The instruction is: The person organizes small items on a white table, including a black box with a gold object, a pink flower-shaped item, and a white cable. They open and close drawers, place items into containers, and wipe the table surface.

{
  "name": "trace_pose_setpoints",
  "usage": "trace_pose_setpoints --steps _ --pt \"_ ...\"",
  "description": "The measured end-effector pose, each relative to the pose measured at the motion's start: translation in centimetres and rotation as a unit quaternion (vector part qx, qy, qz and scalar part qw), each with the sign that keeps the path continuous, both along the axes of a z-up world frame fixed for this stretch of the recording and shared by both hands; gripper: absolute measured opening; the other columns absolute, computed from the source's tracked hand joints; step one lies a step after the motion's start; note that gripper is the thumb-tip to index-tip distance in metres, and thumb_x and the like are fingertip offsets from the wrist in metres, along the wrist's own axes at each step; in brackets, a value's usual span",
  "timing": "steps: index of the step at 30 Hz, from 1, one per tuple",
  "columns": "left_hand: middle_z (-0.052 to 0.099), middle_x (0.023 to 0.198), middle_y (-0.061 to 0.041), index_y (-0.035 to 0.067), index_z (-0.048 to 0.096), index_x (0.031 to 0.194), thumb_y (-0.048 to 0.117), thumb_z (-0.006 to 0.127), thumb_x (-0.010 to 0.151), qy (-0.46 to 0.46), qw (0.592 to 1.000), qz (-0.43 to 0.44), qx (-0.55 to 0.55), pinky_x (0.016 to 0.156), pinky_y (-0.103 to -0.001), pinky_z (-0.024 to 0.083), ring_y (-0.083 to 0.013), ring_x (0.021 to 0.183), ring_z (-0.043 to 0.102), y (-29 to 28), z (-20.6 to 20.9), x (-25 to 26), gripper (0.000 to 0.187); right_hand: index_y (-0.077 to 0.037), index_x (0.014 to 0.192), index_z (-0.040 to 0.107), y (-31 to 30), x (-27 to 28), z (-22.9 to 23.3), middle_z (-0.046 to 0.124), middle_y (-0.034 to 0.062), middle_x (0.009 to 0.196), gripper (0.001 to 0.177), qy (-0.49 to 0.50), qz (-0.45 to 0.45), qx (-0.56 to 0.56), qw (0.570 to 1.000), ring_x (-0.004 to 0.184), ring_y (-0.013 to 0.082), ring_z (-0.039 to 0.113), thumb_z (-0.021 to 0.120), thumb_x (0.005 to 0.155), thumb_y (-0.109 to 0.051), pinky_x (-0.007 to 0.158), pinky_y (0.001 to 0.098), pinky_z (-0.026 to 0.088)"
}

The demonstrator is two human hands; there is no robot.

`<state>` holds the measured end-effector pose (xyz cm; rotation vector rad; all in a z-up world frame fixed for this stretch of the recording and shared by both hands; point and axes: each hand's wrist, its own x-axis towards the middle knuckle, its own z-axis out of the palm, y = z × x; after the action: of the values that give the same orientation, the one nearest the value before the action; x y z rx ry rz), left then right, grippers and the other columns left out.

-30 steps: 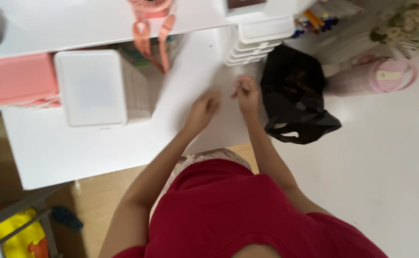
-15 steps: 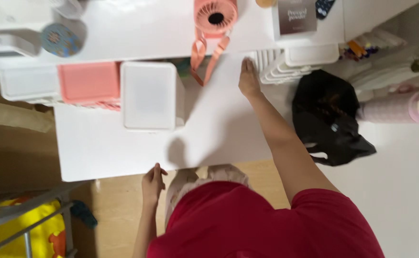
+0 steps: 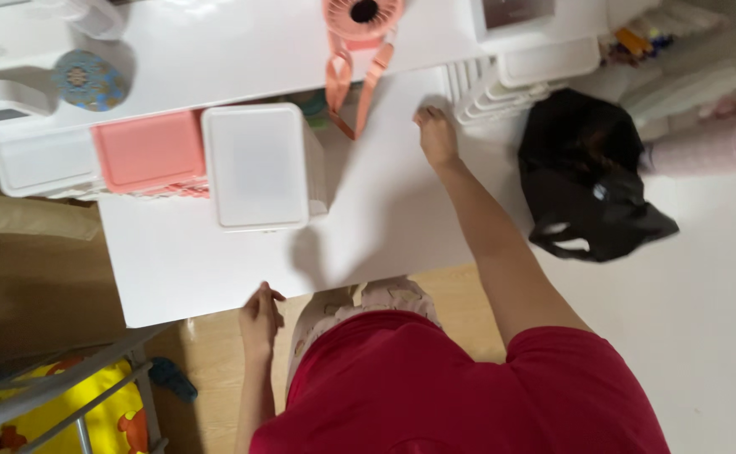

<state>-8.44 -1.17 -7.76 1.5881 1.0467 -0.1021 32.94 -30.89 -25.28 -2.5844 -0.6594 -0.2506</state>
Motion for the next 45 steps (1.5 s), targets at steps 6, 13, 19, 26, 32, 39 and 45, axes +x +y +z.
trace_pose_setpoints --steps 6,13,19,26,32,39,45 --pt "0.043 0.047 0.0 0.001 0.066 0.078 0.04 0.047 0.11 -0.051 0.997 -0.062 -0.012 0.04 -0.027 0.031 -0.0087 0.041 0.038 0.9 -0.2 2.9 0.054 -0.007 0.102 0.07 -2.8 -8.9 5.1 0.073 0.0123 0.1 0.009 0.291 0.063 0.069 0.952 0.094 0.0254 0.069 0.063 0.098 -0.009 0.087 0.0384 0.054" --pt "0.053 0.051 -0.006 0.002 0.071 0.087 0.036 0.046 0.11 0.039 0.991 -0.128 0.014 0.044 -0.03 0.035 -0.0132 0.043 0.045 4.0 -1.6 6.2 0.048 -0.009 0.1 0.074 -21.1 -20.4 18.3 0.078 0.0036 0.095 0.02 0.569 -0.024 0.027 0.822 0.093 0.0148 0.073 0.079 0.087 -0.023 0.084 0.0338 0.058" --pt "0.075 0.079 -0.01 0.0 0.069 0.113 0.036 0.052 0.104 0.149 0.948 -0.278 0.036 0.066 -0.033 0.057 -0.0185 0.068 0.069 8.2 -3.6 7.8 0.04 0.004 0.099 0.074 -29.1 -17.8 15.7 0.074 0.0234 0.093 0.013 0.169 -0.324 0.013 0.931 0.085 0.0391 0.072 0.071 0.092 -0.007 0.073 0.0446 0.056" --pt "0.049 0.143 -0.021 -0.006 0.024 0.151 0.009 0.089 0.075 -0.154 0.918 -0.339 0.136 0.095 -0.043 0.053 -0.0316 0.125 0.053 10.7 -1.0 11.2 0.101 0.003 0.089 0.077 -24.2 -18.4 20.9 0.073 0.025 0.092 0.034 0.161 -0.459 -0.133 0.863 0.088 0.0427 0.07 0.079 0.089 -0.031 0.079 0.0509 0.055" --pt "0.062 0.141 -0.016 0.004 0.037 0.154 0.008 0.084 0.084 -0.223 0.935 -0.274 0.017 0.099 -0.038 0.06 -0.0277 0.127 0.064 9.3 1.3 12.2 0.085 -0.016 0.107 0.079 -18.0 -19.3 26.9 0.076 0.0132 0.098 0.025 0.324 -0.346 -0.088 0.876 0.094 0.032 0.071 0.075 0.085 -0.026 0.085 0.0444 0.055" --pt "0.058 0.142 -0.017 0.0 0.039 0.133 0.006 0.087 0.083 -0.283 0.937 -0.199 0.049 0.097 -0.04 0.058 -0.0294 0.128 0.065 6.0 0.7 10.6 0.069 -0.015 0.146 0.05 -0.8 -17.8 22.6 0.061 0.0105 0.13 0.06 0.47 0.1 0.145 0.865 0.109 0.0219 0.067 0.074 0.093 -0.027 0.088 0.0368 0.058" --pt "0.044 0.156 -0.016 0.003 0.049 0.124 0.004 0.086 0.078 -0.295 0.939 -0.175 0.035 0.096 -0.045 0.058 -0.0324 0.133 0.057 3.2 2.2 7.8 0.059 -0.004 0.154 0.025 9.5 -22.8 22.8 0.035 0.0231 0.149 0.094 0.401 0.175 0.195 0.878 0.133 0.0368 0.048 0.079 0.084 -0.034 0.095 0.0447 0.06"
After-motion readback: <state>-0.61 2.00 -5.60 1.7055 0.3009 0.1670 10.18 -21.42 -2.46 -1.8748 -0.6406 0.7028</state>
